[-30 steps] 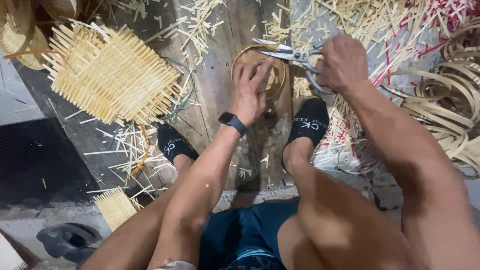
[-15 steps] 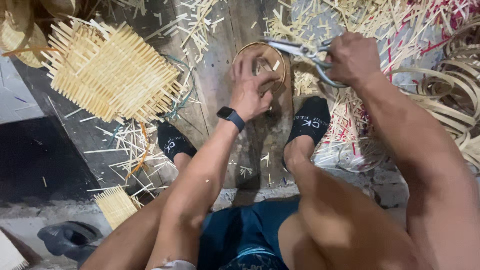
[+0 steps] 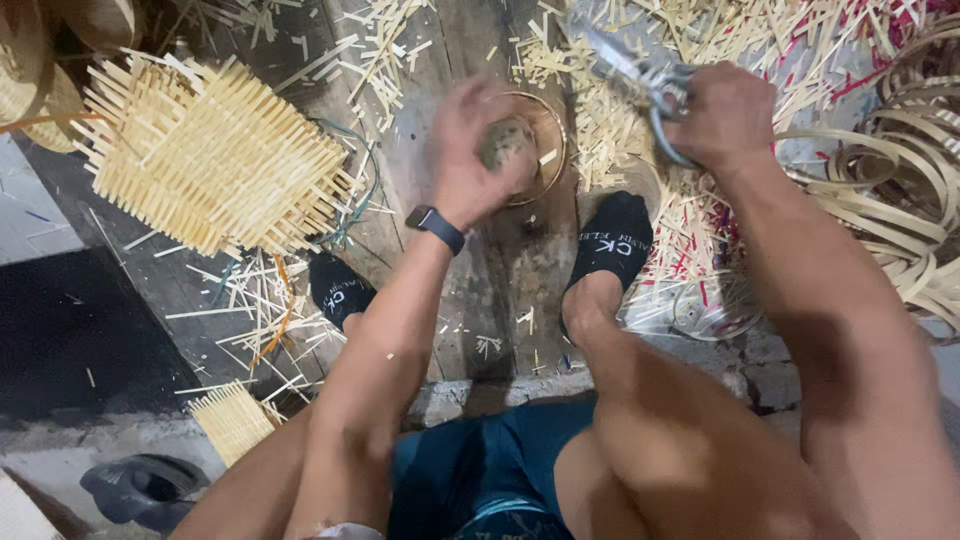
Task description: The person sits on the floor assembling round bamboo sieves. They press a woven bamboo panel into a round bamboo rim over a wooden mold, tuck and secure the edges, trim excess bamboo with scissors, and set finished sieves aside with a stack of completed pieces.
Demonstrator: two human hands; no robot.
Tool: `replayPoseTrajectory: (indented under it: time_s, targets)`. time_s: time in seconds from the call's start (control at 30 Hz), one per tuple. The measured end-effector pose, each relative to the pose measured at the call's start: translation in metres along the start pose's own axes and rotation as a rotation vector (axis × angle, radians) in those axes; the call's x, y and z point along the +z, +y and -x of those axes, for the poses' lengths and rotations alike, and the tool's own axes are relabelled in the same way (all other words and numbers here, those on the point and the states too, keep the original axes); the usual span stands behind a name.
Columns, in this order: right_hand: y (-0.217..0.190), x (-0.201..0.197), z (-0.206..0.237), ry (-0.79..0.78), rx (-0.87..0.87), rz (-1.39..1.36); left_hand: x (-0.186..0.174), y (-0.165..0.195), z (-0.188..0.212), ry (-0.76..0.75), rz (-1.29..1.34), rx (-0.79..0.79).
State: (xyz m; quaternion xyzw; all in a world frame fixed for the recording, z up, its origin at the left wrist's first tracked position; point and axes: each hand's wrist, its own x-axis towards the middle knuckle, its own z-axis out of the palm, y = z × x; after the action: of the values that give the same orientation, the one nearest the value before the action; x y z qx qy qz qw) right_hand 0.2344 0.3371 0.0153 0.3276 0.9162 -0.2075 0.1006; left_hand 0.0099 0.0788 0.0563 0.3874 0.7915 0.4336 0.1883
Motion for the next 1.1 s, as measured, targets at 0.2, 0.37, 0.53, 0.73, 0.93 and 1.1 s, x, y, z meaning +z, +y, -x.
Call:
replayPoseTrajectory:
  time_s: [0.2,0.37,0.53,0.73,0.93,1.1]
  targets:
    - [0.007,0.019,0.004,0.309,0.126,0.276,0.017,-0.040,-0.013,0.043,0.216,-0.641]
    - [-0.054,0.030,0.007,-0.301,0.310,-0.893,0.041,-0.037,-0.024,-0.094,0.270,-0.507]
    - [-0.083,0.045,-0.002,-0.183,0.281,-1.023,0.053,-0.020,-0.031,0.003,0.303,-0.742]
    - [-0.089,0.045,0.002,-0.153,0.291,-1.021,0.053,-0.019,-0.030,0.028,0.281,-0.759]
    - [-0.094,0.026,0.024,-0.472,0.536,-1.488,0.029,-0.039,0.005,0.159,1.158,-0.957]
    - [-0.106,0.043,0.028,-0.403,0.639,-1.383,0.025,-0.041,0.063,-0.030,1.134,-1.079]
